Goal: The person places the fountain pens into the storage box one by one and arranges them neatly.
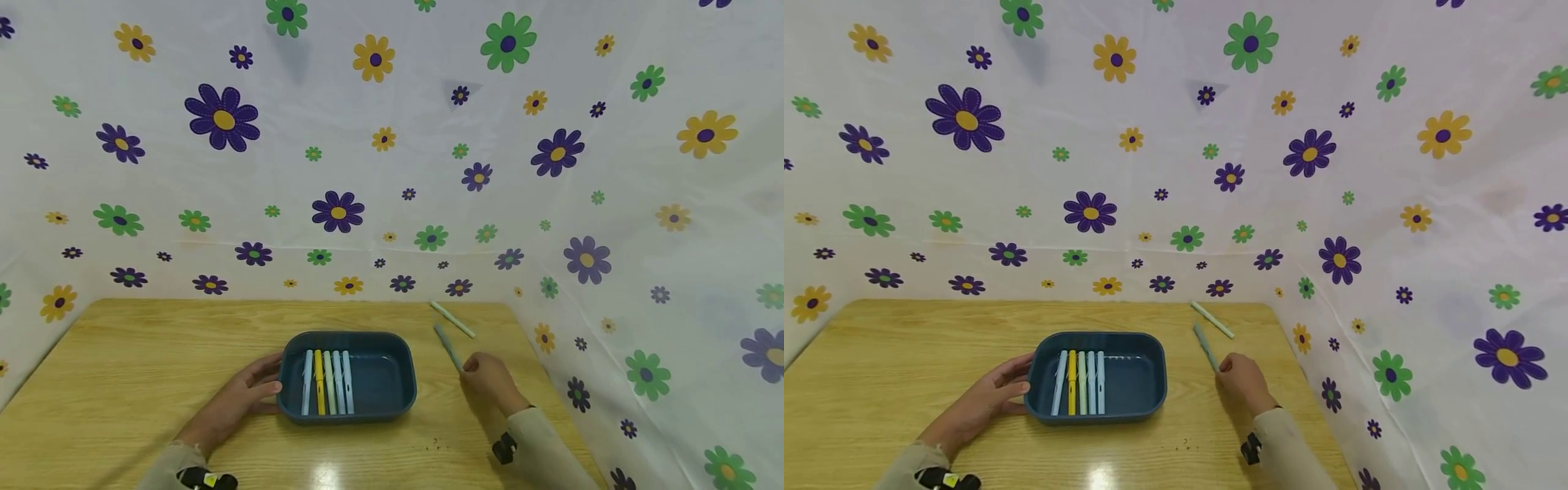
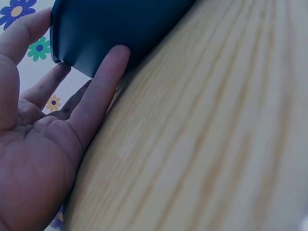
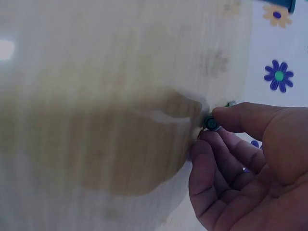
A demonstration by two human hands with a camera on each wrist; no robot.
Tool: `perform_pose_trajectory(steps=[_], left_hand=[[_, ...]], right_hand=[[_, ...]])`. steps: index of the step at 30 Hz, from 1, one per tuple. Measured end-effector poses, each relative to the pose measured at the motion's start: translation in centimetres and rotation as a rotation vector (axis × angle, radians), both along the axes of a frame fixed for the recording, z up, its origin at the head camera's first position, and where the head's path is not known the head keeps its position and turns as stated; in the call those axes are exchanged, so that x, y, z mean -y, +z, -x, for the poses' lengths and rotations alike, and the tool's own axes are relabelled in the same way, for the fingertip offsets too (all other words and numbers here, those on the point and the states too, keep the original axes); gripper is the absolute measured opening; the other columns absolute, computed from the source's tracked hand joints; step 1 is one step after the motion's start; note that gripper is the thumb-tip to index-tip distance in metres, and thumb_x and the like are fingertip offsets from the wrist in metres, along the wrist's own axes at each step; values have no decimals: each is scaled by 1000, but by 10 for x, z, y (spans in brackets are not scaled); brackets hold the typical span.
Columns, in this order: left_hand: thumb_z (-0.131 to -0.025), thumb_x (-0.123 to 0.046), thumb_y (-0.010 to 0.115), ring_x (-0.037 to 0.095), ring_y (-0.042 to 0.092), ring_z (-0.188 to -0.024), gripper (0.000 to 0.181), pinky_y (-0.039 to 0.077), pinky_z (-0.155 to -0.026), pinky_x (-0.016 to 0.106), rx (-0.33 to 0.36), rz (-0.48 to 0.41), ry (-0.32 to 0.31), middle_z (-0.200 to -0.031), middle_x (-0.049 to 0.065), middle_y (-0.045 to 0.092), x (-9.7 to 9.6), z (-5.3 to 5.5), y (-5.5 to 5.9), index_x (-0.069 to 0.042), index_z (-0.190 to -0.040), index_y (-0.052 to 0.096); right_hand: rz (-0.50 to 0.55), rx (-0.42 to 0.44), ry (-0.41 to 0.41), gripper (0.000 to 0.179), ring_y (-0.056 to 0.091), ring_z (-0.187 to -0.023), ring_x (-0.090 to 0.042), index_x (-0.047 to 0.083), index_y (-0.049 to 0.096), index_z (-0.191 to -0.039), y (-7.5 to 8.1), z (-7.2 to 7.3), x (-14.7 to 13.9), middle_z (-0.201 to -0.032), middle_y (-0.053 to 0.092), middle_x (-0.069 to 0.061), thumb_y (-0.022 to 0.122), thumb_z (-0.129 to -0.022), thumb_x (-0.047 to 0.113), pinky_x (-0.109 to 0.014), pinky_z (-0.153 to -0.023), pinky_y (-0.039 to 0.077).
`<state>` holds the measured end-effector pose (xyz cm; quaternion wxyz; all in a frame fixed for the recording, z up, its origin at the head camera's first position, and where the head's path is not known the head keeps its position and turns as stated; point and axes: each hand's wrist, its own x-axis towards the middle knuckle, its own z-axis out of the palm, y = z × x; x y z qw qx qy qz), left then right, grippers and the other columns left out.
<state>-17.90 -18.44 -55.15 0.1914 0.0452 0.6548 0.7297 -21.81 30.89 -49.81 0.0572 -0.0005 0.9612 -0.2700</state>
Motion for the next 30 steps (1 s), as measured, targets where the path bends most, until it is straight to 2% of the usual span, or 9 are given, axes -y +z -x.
perform_pose_trajectory(steps=[6, 10, 13, 16, 20, 24, 25, 28, 30], left_hand=[[-103, -19, 65, 40, 44, -141, 71, 60, -93, 51, -14, 9, 13, -162, 26, 31, 1, -2, 1, -11, -163, 28], [-103, -17, 64, 40, 44, -140, 70, 60, -93, 51, -18, 5, 16, -162, 26, 31, 2, -2, 0, -10, -163, 28], [-104, -16, 63, 39, 44, -140, 71, 59, -94, 51, -23, -2, 10, -162, 27, 30, 3, -2, -2, -9, -163, 26], [-104, -17, 63, 39, 44, -140, 71, 59, -94, 51, -22, -1, 10, -162, 27, 30, 3, -3, -3, -9, -163, 25], [-103, -19, 64, 39, 42, -142, 71, 59, -95, 50, -11, 3, 11, -163, 25, 30, 2, -2, -4, -11, -163, 27], [-103, -19, 65, 41, 40, -143, 71, 58, -96, 51, -8, -10, 9, -163, 24, 30, 0, 0, -5, -11, -163, 28], [-103, -19, 65, 41, 40, -143, 71, 58, -95, 51, -9, -11, 9, -163, 24, 30, 0, 0, -4, -11, -162, 29], [-102, -20, 66, 40, 43, -141, 71, 59, -94, 52, -9, -12, 13, -163, 25, 31, 0, 1, -4, -11, -162, 29], [-102, -20, 67, 39, 45, -140, 72, 59, -95, 52, -8, -8, 10, -163, 25, 30, 0, 1, -3, -11, -162, 28]], right_hand=[[78, 21, -1, 10, 60, -71, -18, 3, 65, -94, 0, -24, 7, -84, 65, -5, 74, -91, 7, -35, -60, 52], [101, 54, -9, 13, 62, -71, -17, 2, 64, -98, 4, -28, 10, -87, 67, -6, 72, -94, 11, -35, -60, 53], [106, 53, -9, 20, 65, -78, -20, -1, 63, -109, 7, -17, 10, -100, 69, -11, 66, -99, 15, -39, -66, 56], [116, 47, -8, 26, 66, -83, -22, -3, 62, -119, 7, 1, 9, -110, 67, -16, 62, -102, 16, -43, -71, 58], [117, 55, -19, 30, 66, -92, -27, -2, 63, -125, 3, 21, 10, -117, 66, -18, 61, -103, 17, -48, -79, 58], [125, 57, -40, 36, 65, -101, -31, -3, 63, -130, 0, 35, 14, -123, 66, -20, 63, -101, 19, -51, -85, 57], [140, 62, -48, 39, 65, -100, -30, -4, 62, -131, -1, 37, 16, -124, 66, -21, 64, -100, 19, -51, -85, 57], [191, 67, -69, 42, 63, -82, -24, -7, 62, -131, -2, 43, 20, -116, 68, -19, 67, -97, 15, -45, -79, 59], [207, 79, -77, 29, 56, -65, -19, -8, 67, -115, -3, 47, 23, -94, 68, -13, 69, -95, 13, -37, -68, 56]])
